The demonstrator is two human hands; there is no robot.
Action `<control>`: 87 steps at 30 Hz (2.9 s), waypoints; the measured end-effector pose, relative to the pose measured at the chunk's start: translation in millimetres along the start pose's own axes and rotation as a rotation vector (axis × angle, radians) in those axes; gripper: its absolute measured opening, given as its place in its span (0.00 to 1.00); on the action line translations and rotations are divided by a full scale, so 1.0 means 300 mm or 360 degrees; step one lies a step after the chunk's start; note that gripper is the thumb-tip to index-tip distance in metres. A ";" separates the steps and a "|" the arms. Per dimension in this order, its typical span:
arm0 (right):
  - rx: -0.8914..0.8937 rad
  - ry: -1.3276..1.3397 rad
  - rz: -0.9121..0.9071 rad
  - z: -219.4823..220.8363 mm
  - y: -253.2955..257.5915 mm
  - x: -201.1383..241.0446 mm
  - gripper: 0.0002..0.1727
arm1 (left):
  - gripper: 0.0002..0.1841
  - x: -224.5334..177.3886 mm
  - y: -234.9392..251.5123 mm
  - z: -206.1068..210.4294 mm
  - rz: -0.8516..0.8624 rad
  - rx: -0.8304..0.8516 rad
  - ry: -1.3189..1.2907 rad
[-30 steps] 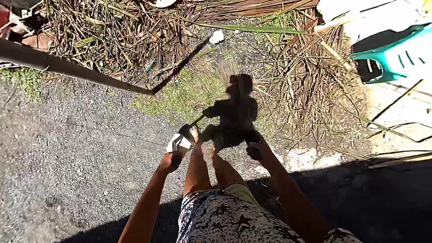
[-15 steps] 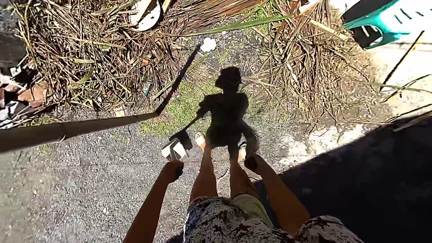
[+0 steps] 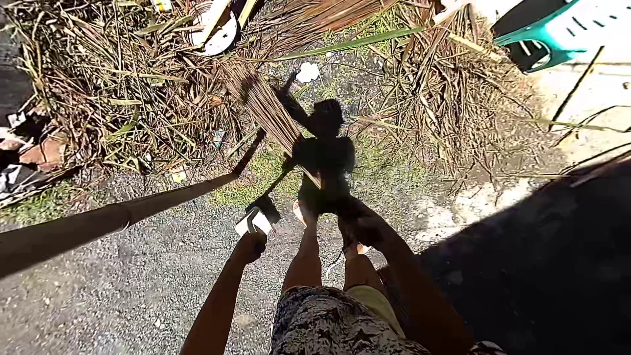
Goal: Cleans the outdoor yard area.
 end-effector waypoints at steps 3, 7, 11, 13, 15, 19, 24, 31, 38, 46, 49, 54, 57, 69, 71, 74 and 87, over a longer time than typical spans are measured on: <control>-0.0521 -0.0141 0.0049 -0.046 -0.015 0.029 0.48 | 0.14 0.003 -0.010 -0.018 -0.0027 0.0017 0.0017; -0.1145 0.0041 0.0139 -0.079 0.160 0.046 0.31 | 0.14 0.021 -0.012 -0.022 -0.0042 0.0058 0.0039; -0.1201 -0.0368 0.0459 -0.094 0.483 0.022 0.49 | 0.15 0.043 -0.038 -0.018 -0.0079 0.0050 -0.0026; -0.0958 -0.0566 0.0608 -0.017 0.671 -0.007 0.53 | 0.14 0.065 -0.049 -0.011 -0.0055 -0.0016 -0.0099; -0.0601 -0.0579 0.0643 0.135 0.830 0.003 0.37 | 0.13 0.089 -0.055 0.004 -0.0022 -0.0120 -0.0168; 0.0192 -0.0146 0.0469 0.370 0.955 0.026 0.23 | 0.12 0.118 -0.057 0.018 -0.0005 -0.0114 -0.0182; 0.0708 -0.0291 0.0229 0.530 0.817 0.144 0.46 | 0.13 0.076 -0.062 -0.056 -0.0020 -0.0016 -0.0078; 0.0050 -0.0932 0.0225 0.279 0.468 0.275 0.46 | 0.14 -0.056 -0.033 -0.158 0.0009 0.0108 0.0097; -0.0942 0.0662 -0.0092 -0.236 -0.335 -0.039 0.18 | 0.18 -0.359 0.045 -0.234 -0.0047 0.0247 0.0536; -0.1507 0.0647 -0.0037 -0.535 -1.362 -0.576 0.17 | 0.20 -0.861 0.238 -0.108 -0.0072 0.0262 0.1033; -0.1584 0.0935 -0.0046 -0.566 -1.510 -0.697 0.20 | 0.19 -1.091 0.314 0.006 -0.0056 0.0323 0.1273; -0.1745 0.1078 -0.0290 -0.478 -1.647 -0.859 0.17 | 0.20 -1.517 0.465 0.197 0.0022 0.0357 0.1511; -0.1876 0.1149 -0.0381 -0.413 -1.720 -1.022 0.17 | 0.17 -1.778 0.597 0.339 0.0059 0.0465 0.1806; -0.1891 0.1187 -0.0225 -0.517 -1.875 -1.269 0.32 | 0.18 -2.546 0.999 1.129 0.0697 0.1086 0.2488; -0.1830 0.1122 -0.0182 -0.581 -1.917 -1.320 0.42 | 0.18 -2.652 1.052 1.265 0.0769 0.1162 0.2546; -0.1735 0.1157 -0.0024 -0.686 -2.019 -1.270 0.40 | 0.16 -2.826 1.168 1.458 0.0876 0.1301 0.2511; -0.2077 0.0874 0.0770 -0.893 -2.628 -0.822 0.23 | 0.16 -3.663 1.519 2.166 0.0844 0.1478 0.2740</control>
Point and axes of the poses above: each hand's wrist, its own y-axis towards the middle knuckle, its own z-axis out of the palm, x = y × z, the point moved 1 cm from there along y, towards the middle knuckle, and after that the axes turned 9 degrees about x, right-handed, at the moved point
